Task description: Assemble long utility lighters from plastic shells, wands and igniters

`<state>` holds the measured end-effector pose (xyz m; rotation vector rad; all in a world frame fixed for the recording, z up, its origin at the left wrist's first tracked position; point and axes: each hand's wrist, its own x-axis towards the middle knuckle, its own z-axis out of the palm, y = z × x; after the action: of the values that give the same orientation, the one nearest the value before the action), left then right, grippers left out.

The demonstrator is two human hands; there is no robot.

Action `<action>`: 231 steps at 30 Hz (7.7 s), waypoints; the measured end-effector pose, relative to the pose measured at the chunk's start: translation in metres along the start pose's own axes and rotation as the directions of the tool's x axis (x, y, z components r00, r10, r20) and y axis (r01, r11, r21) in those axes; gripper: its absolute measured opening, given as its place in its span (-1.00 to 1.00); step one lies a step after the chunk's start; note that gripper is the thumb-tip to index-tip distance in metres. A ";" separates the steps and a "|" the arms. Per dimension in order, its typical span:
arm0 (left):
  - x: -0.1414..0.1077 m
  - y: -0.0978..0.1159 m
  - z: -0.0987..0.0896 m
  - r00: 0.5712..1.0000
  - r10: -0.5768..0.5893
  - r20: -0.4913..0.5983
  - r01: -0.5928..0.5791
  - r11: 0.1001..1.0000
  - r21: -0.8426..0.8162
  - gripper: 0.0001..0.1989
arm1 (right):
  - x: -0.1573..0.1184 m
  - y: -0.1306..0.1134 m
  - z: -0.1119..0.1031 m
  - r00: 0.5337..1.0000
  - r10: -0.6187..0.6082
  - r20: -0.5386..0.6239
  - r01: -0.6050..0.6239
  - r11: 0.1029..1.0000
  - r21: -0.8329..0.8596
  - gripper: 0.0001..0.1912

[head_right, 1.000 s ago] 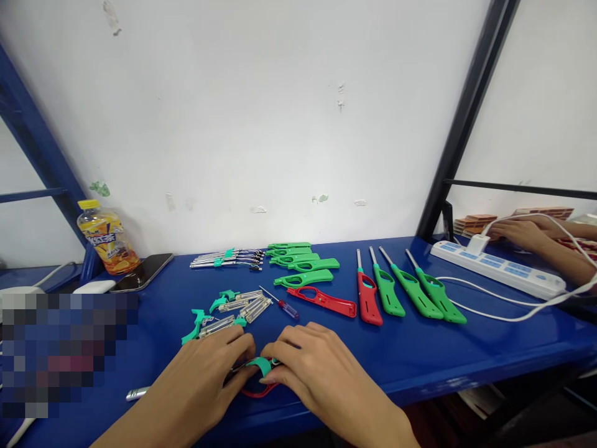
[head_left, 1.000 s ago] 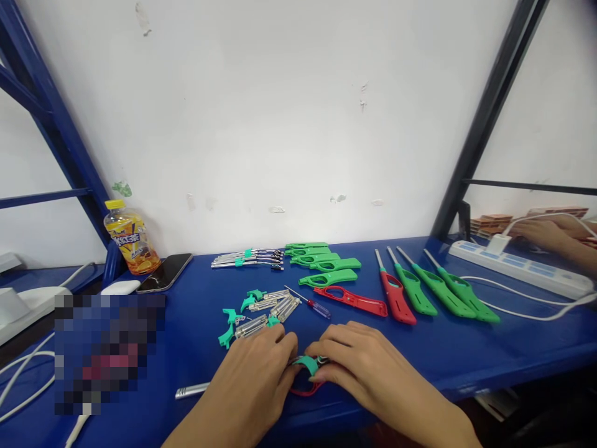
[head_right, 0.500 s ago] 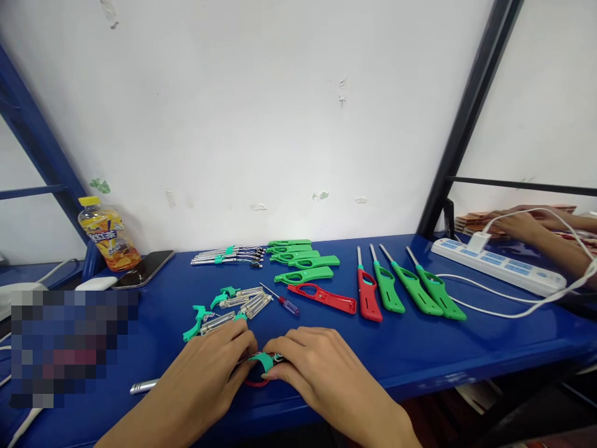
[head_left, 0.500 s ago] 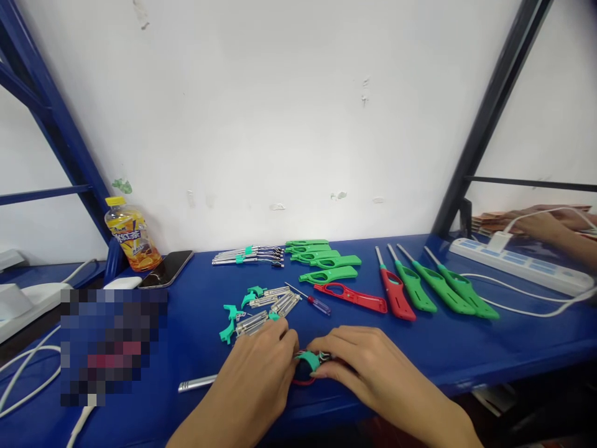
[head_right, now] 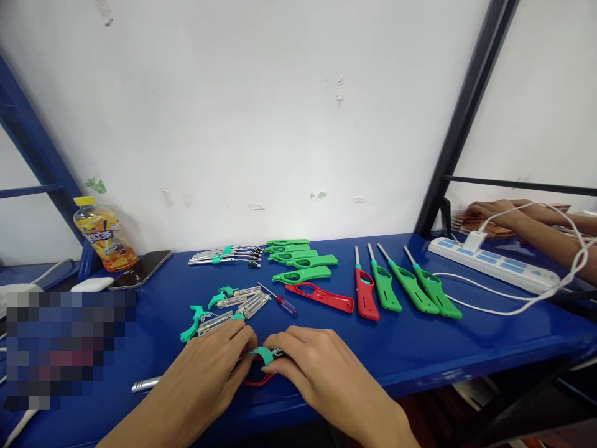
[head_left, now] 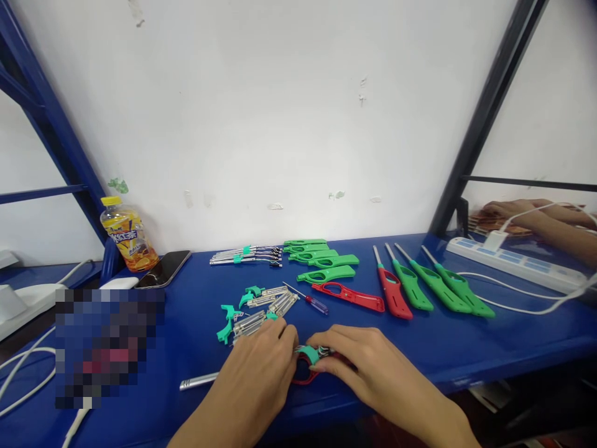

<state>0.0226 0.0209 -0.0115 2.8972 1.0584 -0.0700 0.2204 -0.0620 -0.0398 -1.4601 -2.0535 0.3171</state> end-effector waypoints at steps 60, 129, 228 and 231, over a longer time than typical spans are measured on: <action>-0.002 -0.014 -0.004 0.997 0.072 0.039 -0.071 0.997 -0.022 -0.73 | -0.001 -0.008 0.008 0.999 0.020 0.031 -0.013 0.979 -0.205 -0.80; -0.007 -0.003 -0.007 0.995 0.096 0.027 -0.097 0.994 0.050 -0.69 | -0.009 0.016 0.005 0.996 0.026 -0.080 -0.012 0.986 0.169 -0.90; -0.016 -0.088 -0.013 0.928 0.017 -0.372 -0.105 0.971 -0.216 -0.69 | 0.050 -0.013 -0.006 0.987 -0.080 -0.142 0.078 0.997 -0.020 -0.51; -0.018 -0.080 -0.027 0.893 -0.023 -0.450 -0.145 0.931 -0.336 -0.73 | 0.073 -0.022 -0.011 0.991 -0.131 -0.039 0.132 0.991 0.015 -0.65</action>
<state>-0.0417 0.0721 0.0134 2.6507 0.9000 0.7513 0.1940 -0.0046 0.0043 -1.3033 -2.0988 0.2510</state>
